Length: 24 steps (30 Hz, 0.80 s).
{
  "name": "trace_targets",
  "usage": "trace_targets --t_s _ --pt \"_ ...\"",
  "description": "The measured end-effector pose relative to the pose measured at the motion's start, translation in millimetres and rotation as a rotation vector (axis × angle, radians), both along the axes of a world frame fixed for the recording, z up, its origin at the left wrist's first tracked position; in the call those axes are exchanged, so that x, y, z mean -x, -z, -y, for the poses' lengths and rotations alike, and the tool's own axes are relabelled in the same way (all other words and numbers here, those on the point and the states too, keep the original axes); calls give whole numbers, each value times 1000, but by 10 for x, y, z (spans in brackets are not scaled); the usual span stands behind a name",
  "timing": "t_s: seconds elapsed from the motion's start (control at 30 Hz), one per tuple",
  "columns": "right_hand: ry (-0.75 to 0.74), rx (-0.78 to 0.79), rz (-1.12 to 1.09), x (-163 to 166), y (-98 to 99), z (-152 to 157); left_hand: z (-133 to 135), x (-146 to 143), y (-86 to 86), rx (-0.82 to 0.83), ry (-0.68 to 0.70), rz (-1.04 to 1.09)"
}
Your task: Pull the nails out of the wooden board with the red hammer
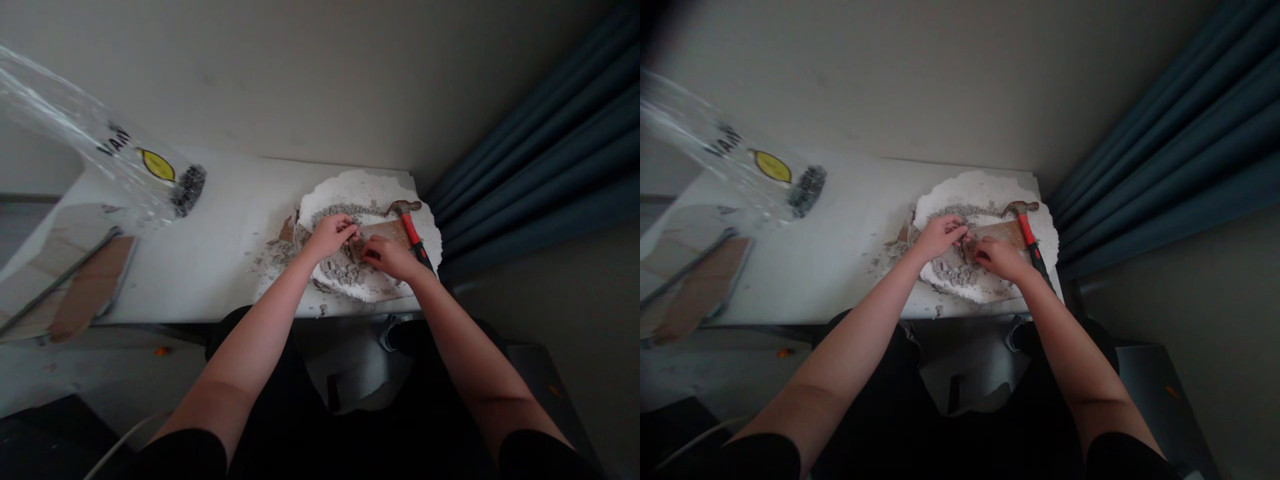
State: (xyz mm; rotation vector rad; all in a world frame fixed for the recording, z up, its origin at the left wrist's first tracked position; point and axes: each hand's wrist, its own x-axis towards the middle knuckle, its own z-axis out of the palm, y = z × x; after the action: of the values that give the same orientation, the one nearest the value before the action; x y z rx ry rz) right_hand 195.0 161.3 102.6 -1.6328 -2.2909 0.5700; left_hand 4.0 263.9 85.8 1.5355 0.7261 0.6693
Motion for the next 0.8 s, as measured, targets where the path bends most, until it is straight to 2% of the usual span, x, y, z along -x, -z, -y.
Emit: trace_targets --t_s 0.17,0.43,0.6,0.8 --pt "-13 8 88 38 -17 4 5 -16 22 22 28 -4" --pt "-59 20 60 35 -42 -25 20 -20 24 31 35 -14" --pt "-97 -4 181 75 -74 -9 22 -16 36 31 41 -6" --pt "6 2 315 174 -101 38 11 -27 45 26 30 -19"
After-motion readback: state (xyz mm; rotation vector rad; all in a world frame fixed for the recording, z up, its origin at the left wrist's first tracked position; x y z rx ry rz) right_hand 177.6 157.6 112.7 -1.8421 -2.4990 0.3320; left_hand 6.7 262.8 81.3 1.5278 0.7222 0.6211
